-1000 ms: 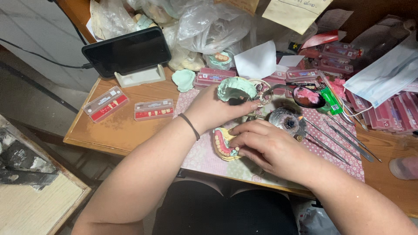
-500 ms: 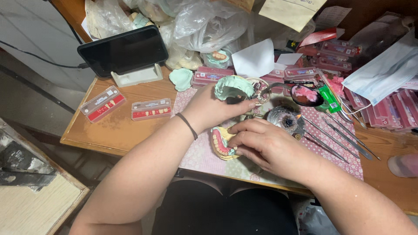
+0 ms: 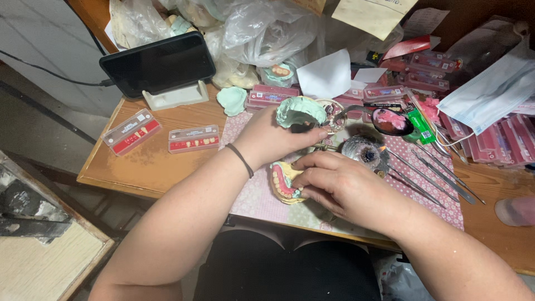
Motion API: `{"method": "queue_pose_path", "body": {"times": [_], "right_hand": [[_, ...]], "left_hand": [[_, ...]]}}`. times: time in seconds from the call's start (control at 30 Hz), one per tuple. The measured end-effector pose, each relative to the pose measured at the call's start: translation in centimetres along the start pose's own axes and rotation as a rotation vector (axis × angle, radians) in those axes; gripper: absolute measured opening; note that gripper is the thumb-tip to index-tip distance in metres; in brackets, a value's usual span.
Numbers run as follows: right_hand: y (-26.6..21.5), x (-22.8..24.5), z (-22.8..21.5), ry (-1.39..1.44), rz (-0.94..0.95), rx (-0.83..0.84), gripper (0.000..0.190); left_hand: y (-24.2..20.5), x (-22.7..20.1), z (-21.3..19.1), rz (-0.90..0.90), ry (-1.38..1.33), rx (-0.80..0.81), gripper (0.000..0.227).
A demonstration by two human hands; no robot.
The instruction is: The person assembles a dental prosthesis by placing individual artificial teeth into a mold and using a metal spatula to smooth and adjust the pink and yellow base material. The person repeatedly checks the fit between the upper and lower halves of the mold.
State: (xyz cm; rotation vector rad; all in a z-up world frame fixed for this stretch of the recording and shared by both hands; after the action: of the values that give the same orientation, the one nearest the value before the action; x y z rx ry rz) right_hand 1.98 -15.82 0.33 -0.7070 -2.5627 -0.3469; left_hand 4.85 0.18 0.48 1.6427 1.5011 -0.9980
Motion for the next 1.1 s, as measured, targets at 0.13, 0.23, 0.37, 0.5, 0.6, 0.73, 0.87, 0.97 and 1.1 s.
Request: {"method": "queue_pose_path", "body": {"times": [0.13,0.23,0.37,0.5,0.6,0.73,0.87,0.97,1.1], "right_hand": [[0.0,0.2,-0.1,-0.009,0.014,0.006,0.013],[0.0,0.0,-0.2,0.025,-0.002,0.001,0.02],[-0.1,-0.4,-0.5,0.049,0.044,0.033,0.02],[-0.1,-0.5,-0.3,0.022,0.045,0.028,0.016],[-0.1,-0.6,-0.1,0.001,0.015,0.003,0.014],[-0.1,-0.6,-0.1,0.011,0.01,-0.012,0.014],[0.0,-0.4,-0.1,0.01,0.022,-0.009,0.013],[0.0,-0.2,-0.2,0.007,0.035,-0.006,0.012],[0.0,0.0,-0.2,0.002,0.047,0.005,0.011]], "left_hand": [[0.2,0.5,0.2,-0.002,-0.017,-0.004,0.045],[0.5,0.5,0.2,0.086,0.043,-0.042,0.044],[0.0,0.0,0.0,-0.012,0.011,0.001,0.043],[0.0,0.0,0.0,-0.004,0.007,-0.006,0.044],[0.3,0.5,0.1,0.026,0.017,-0.018,0.044],[0.2,0.1,0.0,0.026,0.024,-0.004,0.045],[0.1,0.2,0.0,0.014,0.023,-0.004,0.044],[0.2,0.3,0.1,0.022,0.021,-0.01,0.043],[-0.1,-0.1,0.0,-0.007,0.006,0.0,0.044]]}}
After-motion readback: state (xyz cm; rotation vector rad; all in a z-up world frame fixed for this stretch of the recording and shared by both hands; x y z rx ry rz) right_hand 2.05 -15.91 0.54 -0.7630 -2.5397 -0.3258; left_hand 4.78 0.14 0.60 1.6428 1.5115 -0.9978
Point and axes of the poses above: each hand's wrist, its own y-axis towards the middle knuckle, its own z-axis out of the palm, x = y × z, the point moved 5 cm from there along y, towards the middle knuckle, and after that the axes turned 15 degrees about z, right-handed, at the moved point
